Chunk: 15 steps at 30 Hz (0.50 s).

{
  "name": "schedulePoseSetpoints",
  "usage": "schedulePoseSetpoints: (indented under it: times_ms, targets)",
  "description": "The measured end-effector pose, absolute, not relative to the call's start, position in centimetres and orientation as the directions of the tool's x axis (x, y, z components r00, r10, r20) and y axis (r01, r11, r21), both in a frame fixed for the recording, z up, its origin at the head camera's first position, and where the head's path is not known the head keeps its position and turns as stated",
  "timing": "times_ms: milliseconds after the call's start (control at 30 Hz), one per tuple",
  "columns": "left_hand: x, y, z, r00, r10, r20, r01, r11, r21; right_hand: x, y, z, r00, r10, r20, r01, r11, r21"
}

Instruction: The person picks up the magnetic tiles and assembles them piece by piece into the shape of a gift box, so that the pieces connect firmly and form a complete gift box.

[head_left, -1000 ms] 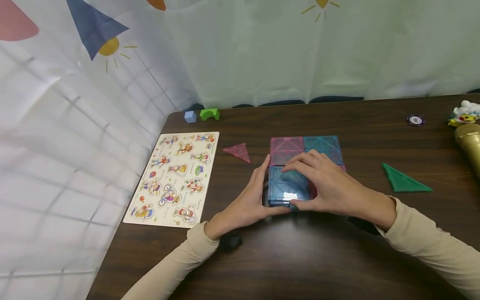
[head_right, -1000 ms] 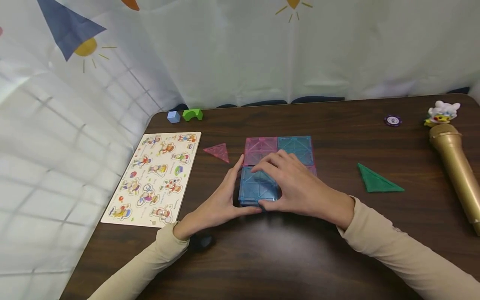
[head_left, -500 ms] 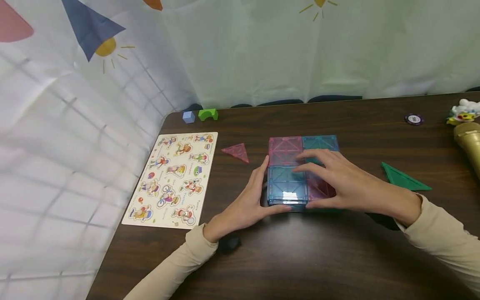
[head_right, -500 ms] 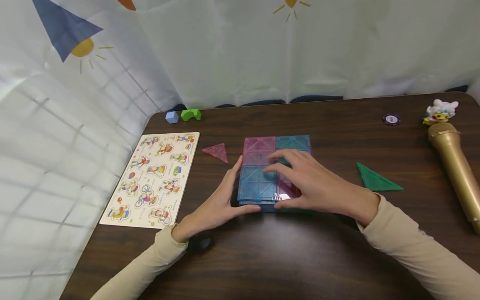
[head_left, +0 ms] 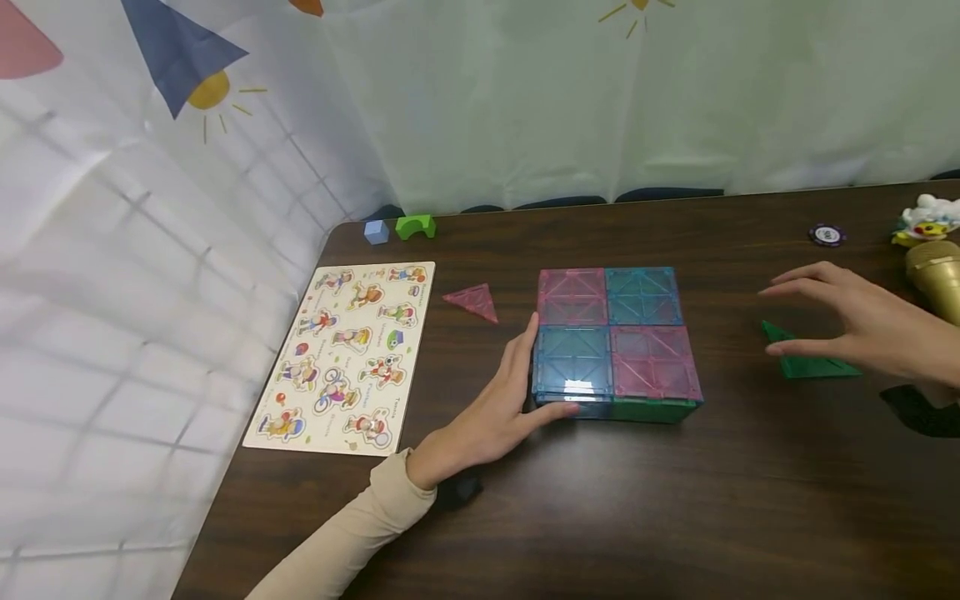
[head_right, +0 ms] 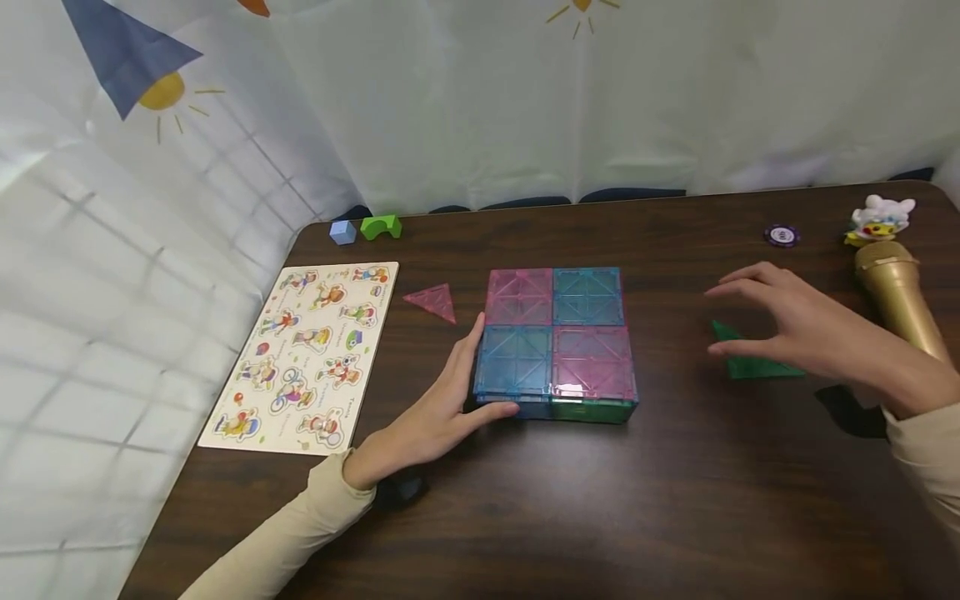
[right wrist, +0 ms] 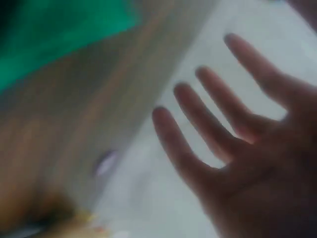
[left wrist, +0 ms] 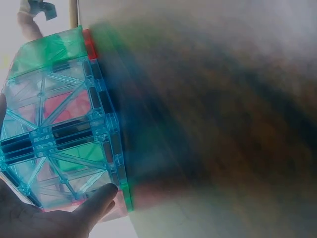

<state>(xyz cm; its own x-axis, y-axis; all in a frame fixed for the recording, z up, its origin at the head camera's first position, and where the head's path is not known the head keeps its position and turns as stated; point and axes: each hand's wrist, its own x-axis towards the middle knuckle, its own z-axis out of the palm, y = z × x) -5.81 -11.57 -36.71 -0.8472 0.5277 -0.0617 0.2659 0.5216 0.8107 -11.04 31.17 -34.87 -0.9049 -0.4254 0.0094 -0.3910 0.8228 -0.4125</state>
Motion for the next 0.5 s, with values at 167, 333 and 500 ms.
schedulePoseSetpoints:
  times_ms: [167, 333, 500]
  targets:
    - [-5.8, -11.6, -36.7, -0.848, 0.526, -0.061, 0.263, 0.52, 0.813, -10.8, 33.7, -37.5, -0.911, -0.392, -0.13, -0.322, 0.871, -0.37]
    - [-5.9, -11.7, -36.6, -0.848, 0.523, -0.083, 0.244, 0.526, 0.815, -10.6, 33.8, -38.7, -0.916, -0.383, -0.122, -0.316, 0.873, -0.372]
    - [-6.0, -12.5, -35.5, -0.846, 0.527, -0.086, 0.254, 0.539, 0.803, -10.9, 33.5, -38.8, -0.908, -0.401, -0.121, -0.332, 0.865, -0.376]
